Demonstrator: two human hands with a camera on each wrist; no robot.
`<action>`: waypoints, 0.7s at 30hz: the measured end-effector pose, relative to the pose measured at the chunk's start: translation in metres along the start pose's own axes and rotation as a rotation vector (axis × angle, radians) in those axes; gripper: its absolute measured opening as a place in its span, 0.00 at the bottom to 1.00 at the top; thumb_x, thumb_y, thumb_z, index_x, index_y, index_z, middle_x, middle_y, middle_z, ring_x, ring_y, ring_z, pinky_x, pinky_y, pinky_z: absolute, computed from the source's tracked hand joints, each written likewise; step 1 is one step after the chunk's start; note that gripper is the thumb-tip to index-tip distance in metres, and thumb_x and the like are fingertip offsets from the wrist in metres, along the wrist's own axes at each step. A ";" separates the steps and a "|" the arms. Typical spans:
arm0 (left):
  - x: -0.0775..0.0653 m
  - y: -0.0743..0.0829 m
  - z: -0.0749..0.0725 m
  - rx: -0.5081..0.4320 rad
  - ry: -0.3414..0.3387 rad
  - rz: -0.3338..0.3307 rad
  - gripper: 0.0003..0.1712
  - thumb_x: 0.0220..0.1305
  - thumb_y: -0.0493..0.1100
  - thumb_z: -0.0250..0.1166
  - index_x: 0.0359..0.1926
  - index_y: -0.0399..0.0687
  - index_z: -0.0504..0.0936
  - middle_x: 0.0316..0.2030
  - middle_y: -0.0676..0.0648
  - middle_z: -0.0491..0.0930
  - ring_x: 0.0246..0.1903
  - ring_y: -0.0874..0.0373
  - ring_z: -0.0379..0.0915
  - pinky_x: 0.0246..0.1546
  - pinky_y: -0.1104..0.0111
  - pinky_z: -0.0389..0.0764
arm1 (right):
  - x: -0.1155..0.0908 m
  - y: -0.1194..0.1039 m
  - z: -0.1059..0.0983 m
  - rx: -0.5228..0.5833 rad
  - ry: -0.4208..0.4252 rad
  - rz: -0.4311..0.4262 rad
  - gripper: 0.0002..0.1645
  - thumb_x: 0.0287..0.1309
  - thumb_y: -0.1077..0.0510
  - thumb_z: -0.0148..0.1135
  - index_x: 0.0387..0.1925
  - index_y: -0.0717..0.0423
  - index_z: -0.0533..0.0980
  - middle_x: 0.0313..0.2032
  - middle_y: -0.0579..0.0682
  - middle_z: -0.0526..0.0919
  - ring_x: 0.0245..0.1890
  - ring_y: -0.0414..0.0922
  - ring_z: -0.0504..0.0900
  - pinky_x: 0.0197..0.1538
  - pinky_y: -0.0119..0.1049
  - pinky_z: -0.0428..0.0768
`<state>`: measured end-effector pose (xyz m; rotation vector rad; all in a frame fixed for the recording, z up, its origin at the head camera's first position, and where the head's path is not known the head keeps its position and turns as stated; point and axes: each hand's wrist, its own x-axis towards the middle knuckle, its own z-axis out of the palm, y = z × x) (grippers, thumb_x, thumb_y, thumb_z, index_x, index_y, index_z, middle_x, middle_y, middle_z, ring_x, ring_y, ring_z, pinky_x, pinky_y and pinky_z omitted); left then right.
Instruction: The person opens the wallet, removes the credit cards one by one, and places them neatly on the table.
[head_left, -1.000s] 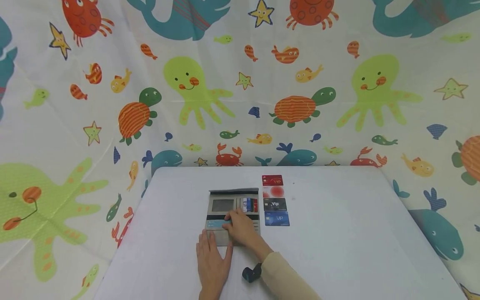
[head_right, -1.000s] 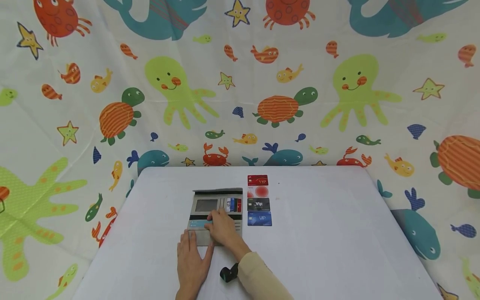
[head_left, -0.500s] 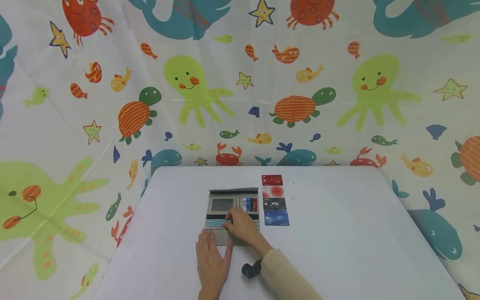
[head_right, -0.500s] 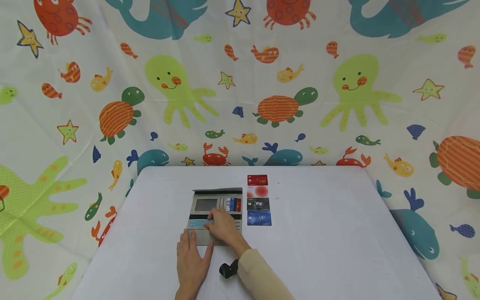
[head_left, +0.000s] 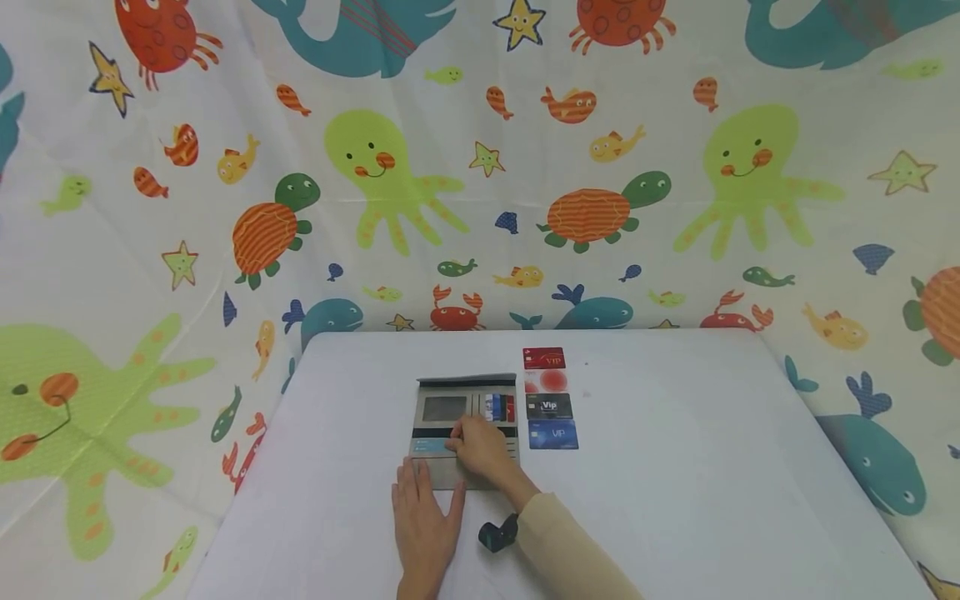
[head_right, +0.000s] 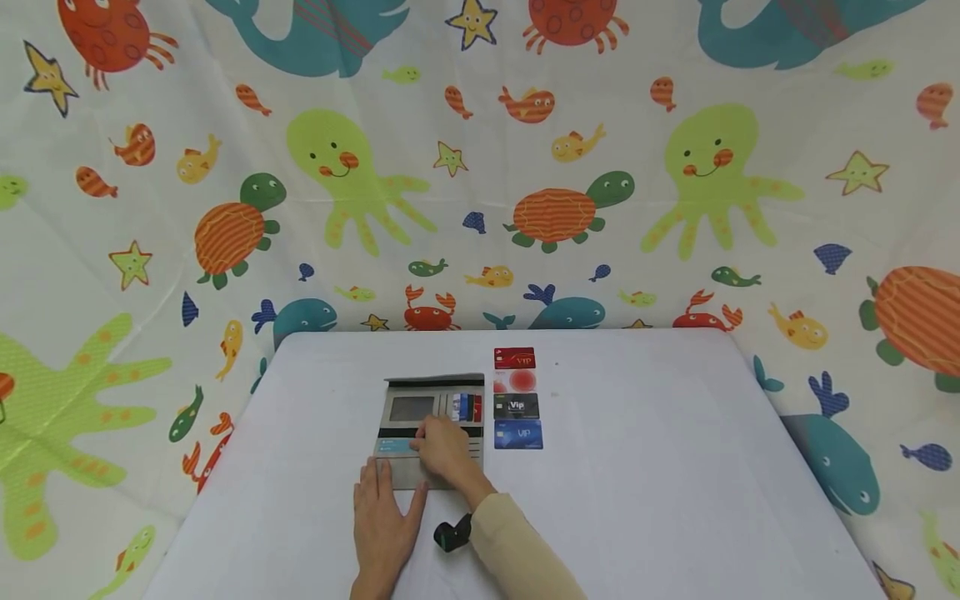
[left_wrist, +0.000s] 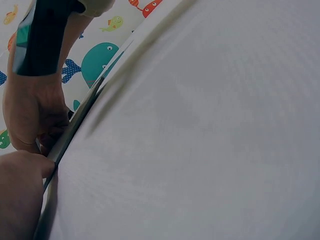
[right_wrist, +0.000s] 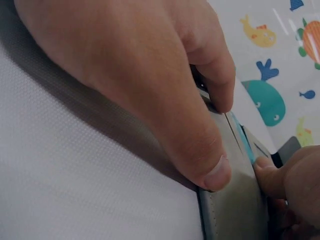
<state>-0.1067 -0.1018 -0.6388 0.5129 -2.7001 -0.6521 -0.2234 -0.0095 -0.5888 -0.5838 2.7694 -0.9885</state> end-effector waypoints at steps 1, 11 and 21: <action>0.000 0.000 0.000 0.002 0.001 0.000 0.48 0.61 0.61 0.67 0.70 0.32 0.66 0.75 0.32 0.57 0.76 0.36 0.52 0.76 0.43 0.55 | 0.000 0.000 0.001 -0.008 0.006 -0.005 0.09 0.61 0.51 0.69 0.33 0.51 0.79 0.29 0.45 0.76 0.28 0.39 0.71 0.32 0.34 0.70; 0.001 0.001 -0.001 -0.017 0.004 -0.012 0.48 0.61 0.61 0.68 0.70 0.32 0.66 0.75 0.32 0.56 0.75 0.35 0.52 0.75 0.43 0.55 | 0.001 0.001 0.000 -0.048 -0.051 -0.020 0.09 0.66 0.49 0.64 0.36 0.49 0.77 0.33 0.44 0.74 0.32 0.39 0.71 0.35 0.36 0.72; 0.001 0.000 0.000 -0.030 0.021 -0.011 0.47 0.60 0.61 0.69 0.69 0.34 0.67 0.75 0.32 0.56 0.75 0.35 0.53 0.75 0.44 0.56 | 0.002 0.002 0.002 -0.075 -0.057 -0.035 0.09 0.68 0.49 0.62 0.36 0.49 0.76 0.34 0.43 0.75 0.33 0.39 0.71 0.36 0.35 0.72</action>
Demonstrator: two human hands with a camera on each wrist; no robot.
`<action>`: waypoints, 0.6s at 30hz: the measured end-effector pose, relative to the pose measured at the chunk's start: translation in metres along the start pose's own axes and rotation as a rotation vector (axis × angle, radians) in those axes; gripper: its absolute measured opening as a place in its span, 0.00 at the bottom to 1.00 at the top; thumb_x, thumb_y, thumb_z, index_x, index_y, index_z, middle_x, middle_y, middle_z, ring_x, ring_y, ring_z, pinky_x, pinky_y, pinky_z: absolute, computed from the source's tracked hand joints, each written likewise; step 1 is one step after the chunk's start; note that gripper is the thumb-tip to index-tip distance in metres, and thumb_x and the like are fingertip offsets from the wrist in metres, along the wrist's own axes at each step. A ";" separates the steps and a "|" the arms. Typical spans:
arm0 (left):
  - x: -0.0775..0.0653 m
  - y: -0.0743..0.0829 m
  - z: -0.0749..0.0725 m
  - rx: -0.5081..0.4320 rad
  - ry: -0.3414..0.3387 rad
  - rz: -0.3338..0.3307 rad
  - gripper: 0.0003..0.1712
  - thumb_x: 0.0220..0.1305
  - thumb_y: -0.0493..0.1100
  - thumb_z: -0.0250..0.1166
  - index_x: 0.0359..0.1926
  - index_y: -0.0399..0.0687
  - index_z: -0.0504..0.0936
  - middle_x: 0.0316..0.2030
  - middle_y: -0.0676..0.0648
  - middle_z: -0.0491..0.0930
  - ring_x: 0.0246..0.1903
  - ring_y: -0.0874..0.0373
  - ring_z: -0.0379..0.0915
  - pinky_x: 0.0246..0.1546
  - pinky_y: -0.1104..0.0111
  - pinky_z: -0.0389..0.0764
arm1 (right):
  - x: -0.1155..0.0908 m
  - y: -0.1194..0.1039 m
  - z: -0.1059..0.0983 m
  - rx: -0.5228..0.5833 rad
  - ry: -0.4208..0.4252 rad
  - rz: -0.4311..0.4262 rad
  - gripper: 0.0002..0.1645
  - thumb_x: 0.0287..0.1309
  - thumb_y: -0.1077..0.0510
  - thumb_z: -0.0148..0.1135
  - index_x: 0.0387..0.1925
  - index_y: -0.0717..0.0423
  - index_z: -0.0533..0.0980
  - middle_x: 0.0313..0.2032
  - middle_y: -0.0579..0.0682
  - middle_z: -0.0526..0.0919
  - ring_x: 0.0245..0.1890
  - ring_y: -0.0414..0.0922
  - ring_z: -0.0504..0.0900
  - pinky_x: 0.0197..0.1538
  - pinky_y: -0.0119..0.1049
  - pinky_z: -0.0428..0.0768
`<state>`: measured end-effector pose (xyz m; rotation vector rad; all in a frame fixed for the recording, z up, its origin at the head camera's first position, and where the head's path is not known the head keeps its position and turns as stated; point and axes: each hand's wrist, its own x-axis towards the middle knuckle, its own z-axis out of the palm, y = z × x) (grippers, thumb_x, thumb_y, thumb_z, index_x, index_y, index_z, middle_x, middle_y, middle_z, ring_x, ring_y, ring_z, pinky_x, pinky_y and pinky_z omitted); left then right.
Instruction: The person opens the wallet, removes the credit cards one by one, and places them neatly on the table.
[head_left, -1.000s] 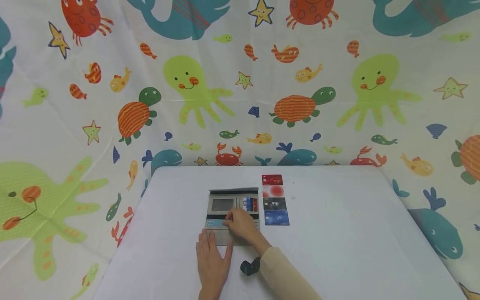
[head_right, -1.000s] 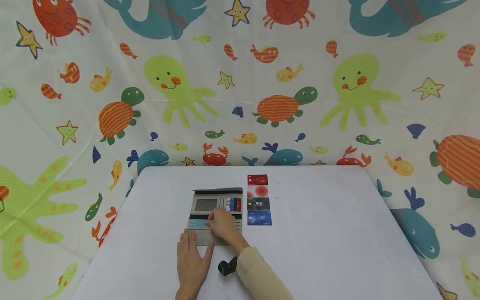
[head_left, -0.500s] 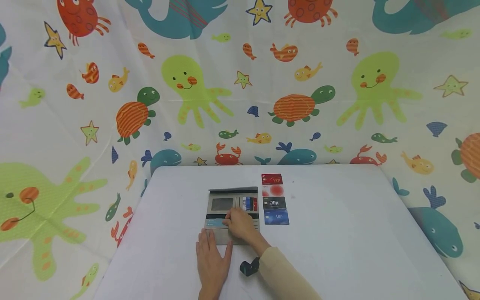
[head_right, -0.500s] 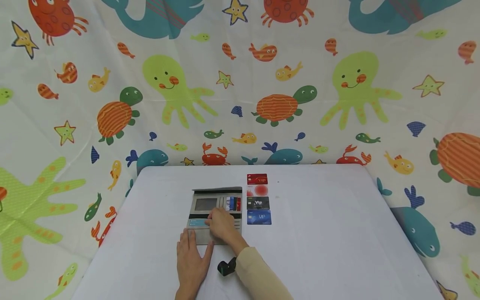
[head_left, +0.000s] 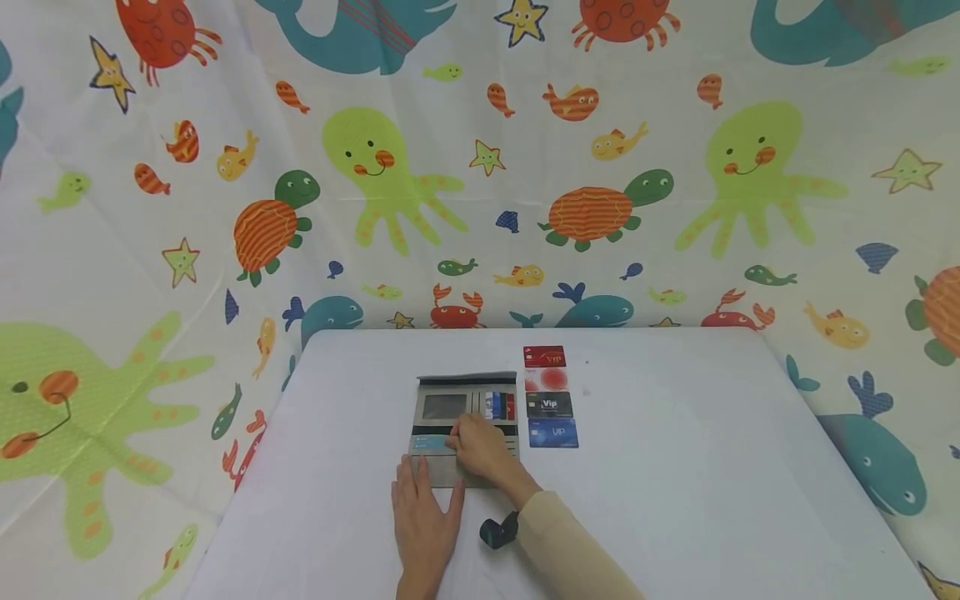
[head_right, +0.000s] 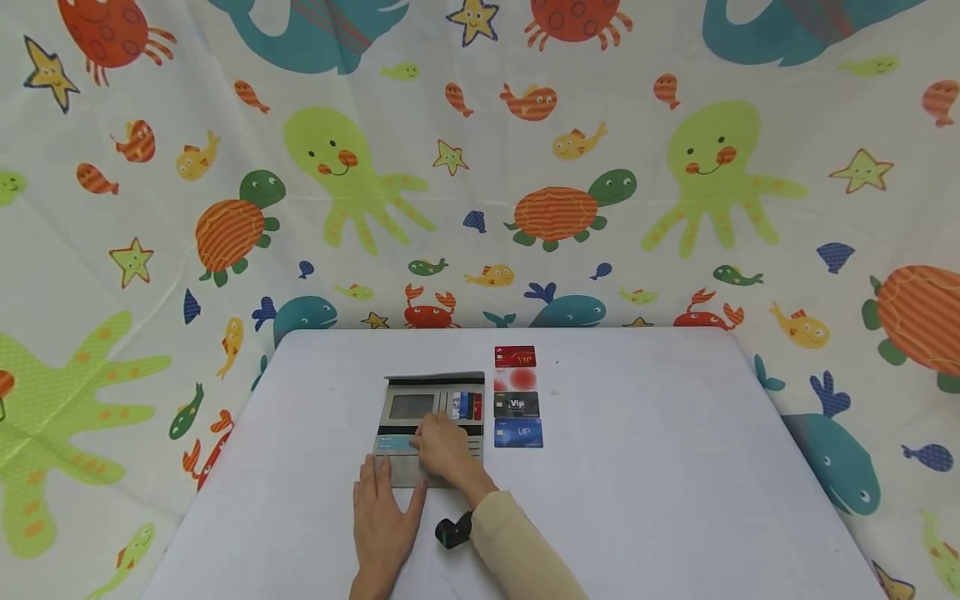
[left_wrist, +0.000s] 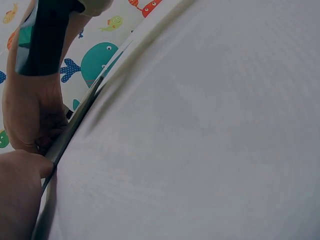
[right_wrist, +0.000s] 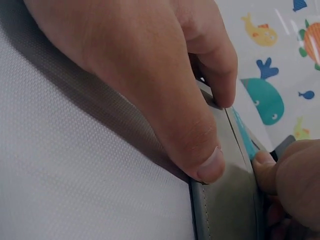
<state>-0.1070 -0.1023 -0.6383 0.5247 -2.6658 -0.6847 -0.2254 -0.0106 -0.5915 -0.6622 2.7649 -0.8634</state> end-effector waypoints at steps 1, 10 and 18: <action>0.000 0.000 0.000 -0.003 0.005 0.003 0.47 0.60 0.60 0.69 0.69 0.34 0.67 0.75 0.32 0.56 0.75 0.35 0.53 0.75 0.44 0.56 | 0.000 0.000 0.000 -0.007 0.011 -0.002 0.09 0.68 0.49 0.62 0.36 0.50 0.77 0.33 0.44 0.76 0.33 0.39 0.72 0.35 0.35 0.72; -0.001 0.000 0.001 -0.014 0.022 0.014 0.46 0.59 0.59 0.70 0.68 0.33 0.69 0.74 0.31 0.58 0.74 0.34 0.54 0.75 0.43 0.56 | 0.004 -0.001 0.001 -0.046 0.039 0.010 0.10 0.68 0.52 0.61 0.34 0.53 0.80 0.30 0.45 0.78 0.31 0.41 0.75 0.33 0.36 0.76; -0.001 0.000 0.000 -0.005 0.030 0.022 0.46 0.59 0.59 0.70 0.68 0.32 0.69 0.74 0.31 0.59 0.74 0.34 0.55 0.74 0.42 0.57 | 0.003 0.002 0.009 -0.074 0.097 -0.019 0.10 0.70 0.51 0.58 0.38 0.53 0.79 0.33 0.45 0.79 0.32 0.41 0.77 0.35 0.35 0.77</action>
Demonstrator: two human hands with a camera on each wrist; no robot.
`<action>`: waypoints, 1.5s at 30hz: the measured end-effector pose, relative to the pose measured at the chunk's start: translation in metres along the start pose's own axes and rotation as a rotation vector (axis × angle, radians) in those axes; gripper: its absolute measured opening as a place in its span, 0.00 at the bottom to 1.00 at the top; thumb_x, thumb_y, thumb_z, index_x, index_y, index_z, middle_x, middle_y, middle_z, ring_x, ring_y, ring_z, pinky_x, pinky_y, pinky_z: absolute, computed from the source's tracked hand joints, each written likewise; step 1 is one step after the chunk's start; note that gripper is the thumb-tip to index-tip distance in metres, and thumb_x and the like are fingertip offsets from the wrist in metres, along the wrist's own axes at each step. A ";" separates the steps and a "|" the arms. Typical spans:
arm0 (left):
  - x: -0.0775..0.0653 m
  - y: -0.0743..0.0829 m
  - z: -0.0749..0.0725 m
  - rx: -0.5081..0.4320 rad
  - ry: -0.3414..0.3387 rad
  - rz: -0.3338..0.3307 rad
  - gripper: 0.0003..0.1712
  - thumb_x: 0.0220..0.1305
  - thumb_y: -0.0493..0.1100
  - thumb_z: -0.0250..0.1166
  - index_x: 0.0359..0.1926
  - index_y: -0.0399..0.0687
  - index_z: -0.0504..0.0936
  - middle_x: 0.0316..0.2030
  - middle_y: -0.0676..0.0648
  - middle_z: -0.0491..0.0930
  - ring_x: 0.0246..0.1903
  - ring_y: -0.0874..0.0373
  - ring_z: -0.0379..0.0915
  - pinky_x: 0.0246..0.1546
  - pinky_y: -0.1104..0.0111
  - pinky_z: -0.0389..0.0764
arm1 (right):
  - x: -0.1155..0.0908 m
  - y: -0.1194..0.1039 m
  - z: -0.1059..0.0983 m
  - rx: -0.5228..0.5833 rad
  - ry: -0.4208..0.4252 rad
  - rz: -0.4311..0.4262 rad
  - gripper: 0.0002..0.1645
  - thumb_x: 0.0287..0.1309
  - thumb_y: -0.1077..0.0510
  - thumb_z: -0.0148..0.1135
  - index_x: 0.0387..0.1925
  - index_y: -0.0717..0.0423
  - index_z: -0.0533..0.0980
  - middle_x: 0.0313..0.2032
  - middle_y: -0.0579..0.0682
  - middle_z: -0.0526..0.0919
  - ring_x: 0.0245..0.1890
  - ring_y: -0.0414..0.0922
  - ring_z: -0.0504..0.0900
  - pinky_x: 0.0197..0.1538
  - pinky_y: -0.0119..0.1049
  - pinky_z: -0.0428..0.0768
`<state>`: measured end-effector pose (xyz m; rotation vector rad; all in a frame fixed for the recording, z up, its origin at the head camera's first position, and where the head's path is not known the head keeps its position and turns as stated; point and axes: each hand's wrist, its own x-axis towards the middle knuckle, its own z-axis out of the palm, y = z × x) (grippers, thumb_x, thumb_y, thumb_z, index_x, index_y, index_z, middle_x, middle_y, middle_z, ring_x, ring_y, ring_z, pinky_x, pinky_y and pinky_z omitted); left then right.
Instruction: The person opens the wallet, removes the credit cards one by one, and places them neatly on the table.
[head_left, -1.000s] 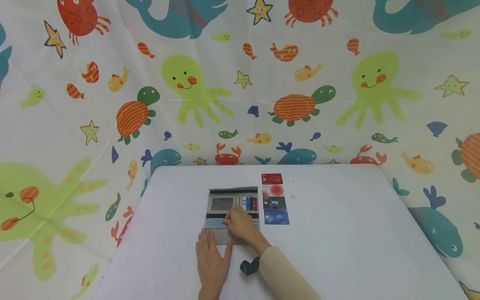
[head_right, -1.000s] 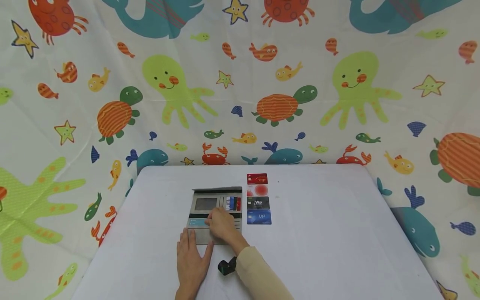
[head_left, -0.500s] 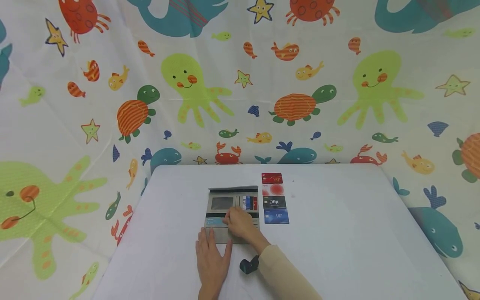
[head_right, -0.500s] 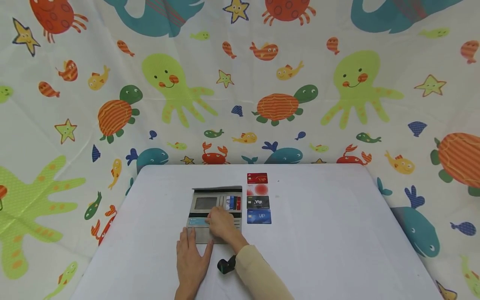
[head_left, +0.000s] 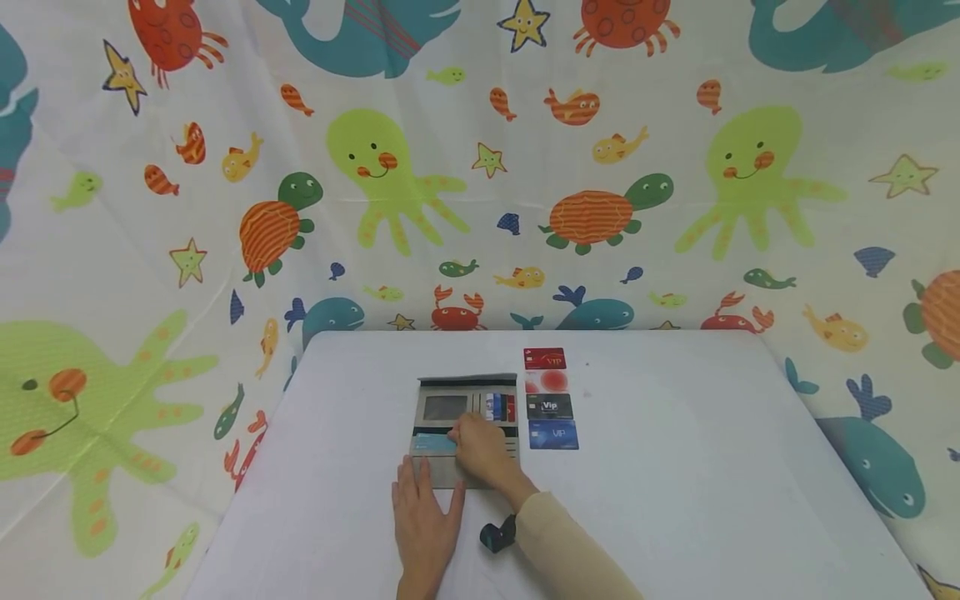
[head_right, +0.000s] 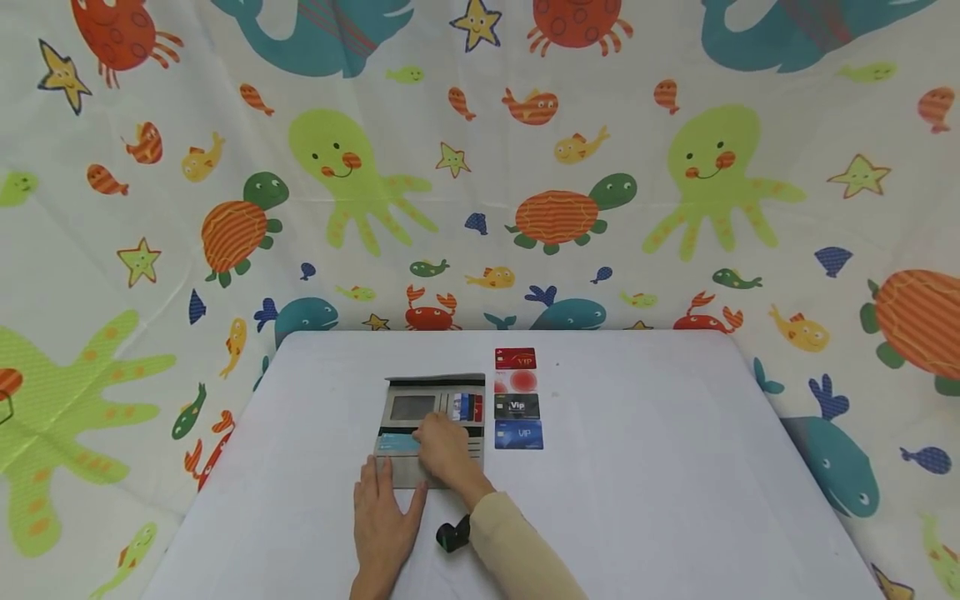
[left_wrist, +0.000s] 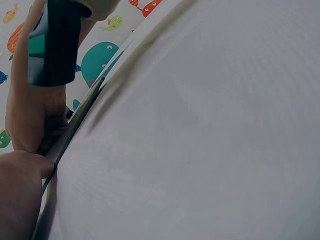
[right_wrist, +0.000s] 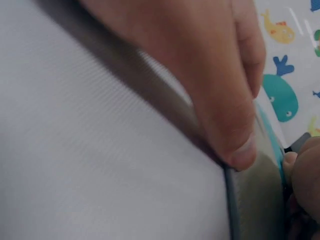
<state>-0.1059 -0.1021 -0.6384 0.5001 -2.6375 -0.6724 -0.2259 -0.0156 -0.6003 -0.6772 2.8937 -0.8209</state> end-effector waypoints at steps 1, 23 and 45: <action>0.000 0.000 0.000 0.002 -0.002 -0.001 0.46 0.59 0.59 0.70 0.68 0.33 0.69 0.74 0.31 0.59 0.74 0.34 0.55 0.74 0.42 0.57 | 0.000 0.001 0.002 -0.009 0.010 -0.004 0.10 0.70 0.51 0.58 0.38 0.53 0.78 0.33 0.45 0.79 0.32 0.41 0.77 0.34 0.35 0.77; 0.001 0.004 0.000 0.022 -0.049 -0.029 0.48 0.59 0.60 0.70 0.70 0.36 0.67 0.75 0.33 0.56 0.75 0.36 0.53 0.75 0.43 0.56 | 0.003 0.005 0.005 0.041 0.089 0.037 0.10 0.74 0.49 0.52 0.44 0.51 0.73 0.37 0.46 0.76 0.26 0.39 0.72 0.28 0.30 0.67; 0.001 0.001 -0.005 0.022 -0.070 -0.041 0.47 0.60 0.61 0.69 0.69 0.35 0.68 0.75 0.33 0.56 0.75 0.37 0.52 0.76 0.44 0.55 | -0.003 0.010 -0.004 0.236 0.095 0.073 0.13 0.75 0.51 0.49 0.55 0.52 0.68 0.39 0.52 0.84 0.32 0.42 0.78 0.33 0.37 0.75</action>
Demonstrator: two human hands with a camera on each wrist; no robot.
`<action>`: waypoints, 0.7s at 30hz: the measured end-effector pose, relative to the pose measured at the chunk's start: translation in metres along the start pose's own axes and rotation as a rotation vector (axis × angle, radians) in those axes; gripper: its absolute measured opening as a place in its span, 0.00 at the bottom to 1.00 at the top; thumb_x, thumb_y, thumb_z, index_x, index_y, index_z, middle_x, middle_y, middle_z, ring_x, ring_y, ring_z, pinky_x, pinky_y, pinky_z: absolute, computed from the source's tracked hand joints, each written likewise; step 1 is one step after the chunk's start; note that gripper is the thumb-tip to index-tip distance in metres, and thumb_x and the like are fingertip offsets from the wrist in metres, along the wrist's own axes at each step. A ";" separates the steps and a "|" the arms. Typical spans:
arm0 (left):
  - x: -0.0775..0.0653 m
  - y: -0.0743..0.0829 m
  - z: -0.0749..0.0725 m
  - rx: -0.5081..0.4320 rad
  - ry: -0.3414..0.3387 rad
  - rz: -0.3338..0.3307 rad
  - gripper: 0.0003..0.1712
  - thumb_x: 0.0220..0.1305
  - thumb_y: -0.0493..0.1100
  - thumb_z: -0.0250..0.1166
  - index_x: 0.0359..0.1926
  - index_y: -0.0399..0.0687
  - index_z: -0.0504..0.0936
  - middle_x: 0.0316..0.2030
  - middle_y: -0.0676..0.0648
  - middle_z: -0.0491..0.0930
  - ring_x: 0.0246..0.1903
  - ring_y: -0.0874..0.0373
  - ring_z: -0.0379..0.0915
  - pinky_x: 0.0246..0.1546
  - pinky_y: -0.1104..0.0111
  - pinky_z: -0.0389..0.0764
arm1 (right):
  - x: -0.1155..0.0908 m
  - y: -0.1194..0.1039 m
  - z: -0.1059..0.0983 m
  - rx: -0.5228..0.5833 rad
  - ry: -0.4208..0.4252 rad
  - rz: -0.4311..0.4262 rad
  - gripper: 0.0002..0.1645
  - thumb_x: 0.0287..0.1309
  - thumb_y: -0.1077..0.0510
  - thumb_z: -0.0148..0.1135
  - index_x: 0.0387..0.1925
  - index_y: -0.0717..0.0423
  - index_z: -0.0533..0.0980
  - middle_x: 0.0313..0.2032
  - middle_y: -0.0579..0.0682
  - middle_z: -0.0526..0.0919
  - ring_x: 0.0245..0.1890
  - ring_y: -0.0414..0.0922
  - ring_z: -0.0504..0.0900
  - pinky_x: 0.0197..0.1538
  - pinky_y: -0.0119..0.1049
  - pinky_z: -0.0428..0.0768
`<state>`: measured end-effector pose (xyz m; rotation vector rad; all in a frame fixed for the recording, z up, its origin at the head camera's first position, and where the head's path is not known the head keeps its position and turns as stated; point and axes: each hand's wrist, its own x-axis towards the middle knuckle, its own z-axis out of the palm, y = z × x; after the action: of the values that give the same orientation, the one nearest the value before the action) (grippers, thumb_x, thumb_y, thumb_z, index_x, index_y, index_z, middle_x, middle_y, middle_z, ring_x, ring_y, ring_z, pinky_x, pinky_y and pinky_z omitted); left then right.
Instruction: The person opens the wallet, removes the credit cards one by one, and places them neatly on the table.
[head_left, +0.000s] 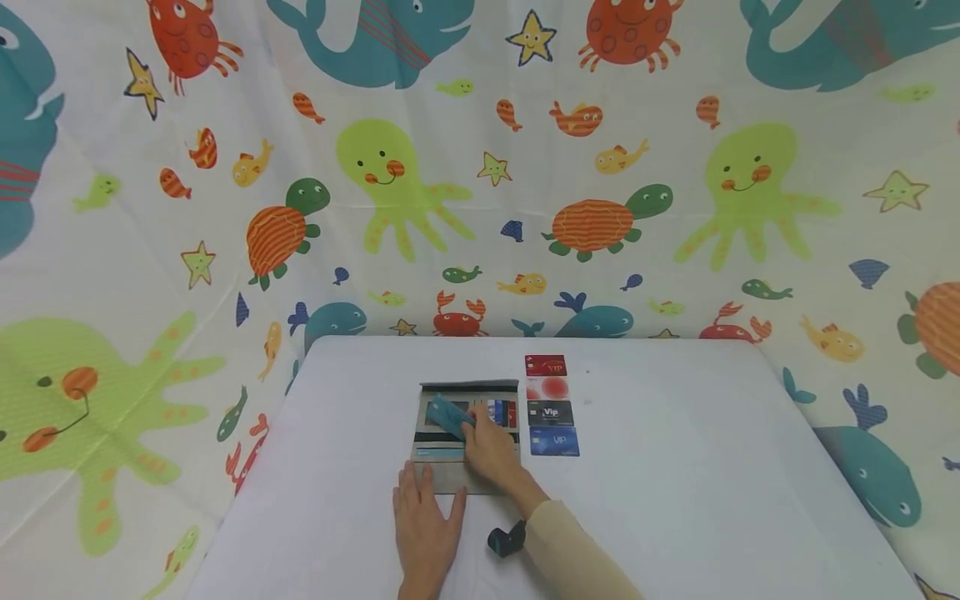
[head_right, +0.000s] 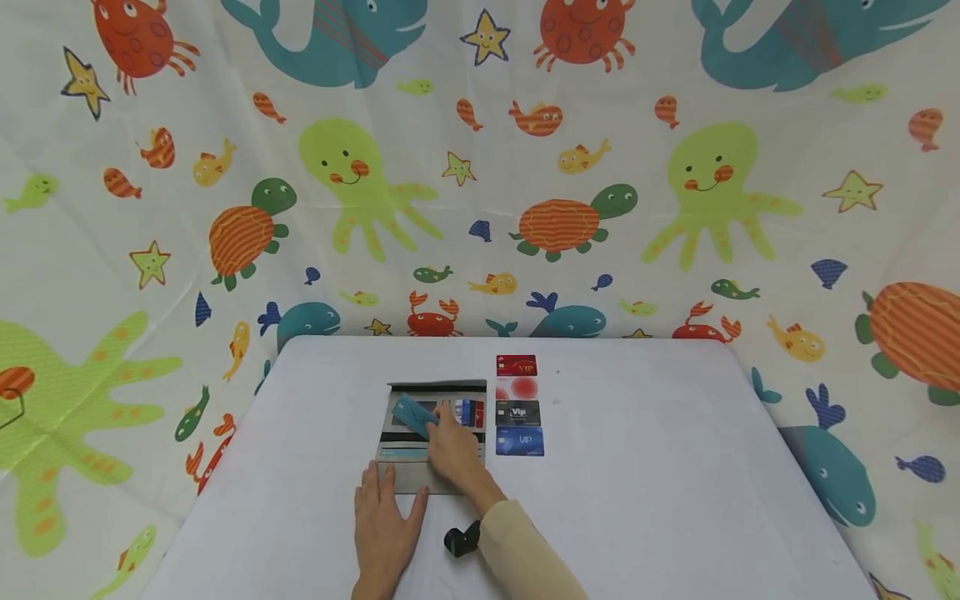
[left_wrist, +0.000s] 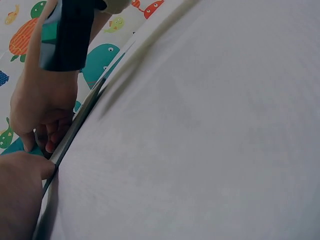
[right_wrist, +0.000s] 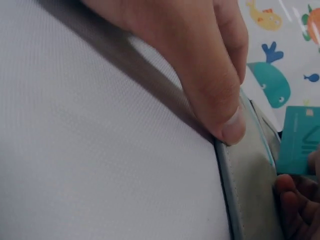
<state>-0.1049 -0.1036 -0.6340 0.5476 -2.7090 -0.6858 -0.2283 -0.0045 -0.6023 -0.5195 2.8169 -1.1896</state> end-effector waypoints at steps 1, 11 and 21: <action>0.000 0.000 0.000 -0.001 -0.003 -0.003 0.47 0.60 0.61 0.69 0.70 0.35 0.68 0.75 0.33 0.56 0.76 0.37 0.52 0.76 0.44 0.54 | -0.001 0.001 0.000 0.024 0.005 0.012 0.14 0.75 0.51 0.49 0.55 0.51 0.68 0.41 0.53 0.85 0.33 0.42 0.79 0.34 0.38 0.76; -0.001 -0.001 0.000 -0.011 0.031 0.016 0.46 0.60 0.61 0.70 0.68 0.34 0.70 0.74 0.32 0.58 0.75 0.36 0.54 0.75 0.43 0.57 | -0.022 0.006 -0.018 0.424 -0.025 0.003 0.16 0.75 0.57 0.49 0.59 0.56 0.62 0.33 0.55 0.81 0.27 0.39 0.82 0.30 0.28 0.82; 0.000 -0.001 0.000 -0.024 0.025 0.020 0.46 0.60 0.61 0.68 0.69 0.33 0.69 0.75 0.32 0.57 0.75 0.36 0.52 0.75 0.44 0.55 | -0.050 0.013 -0.037 0.458 -0.090 0.050 0.18 0.72 0.57 0.55 0.59 0.56 0.67 0.36 0.52 0.80 0.29 0.39 0.81 0.34 0.26 0.81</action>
<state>-0.1040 -0.1046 -0.6347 0.5189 -2.6764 -0.7006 -0.1915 0.0456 -0.5901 -0.4498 2.3529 -1.6798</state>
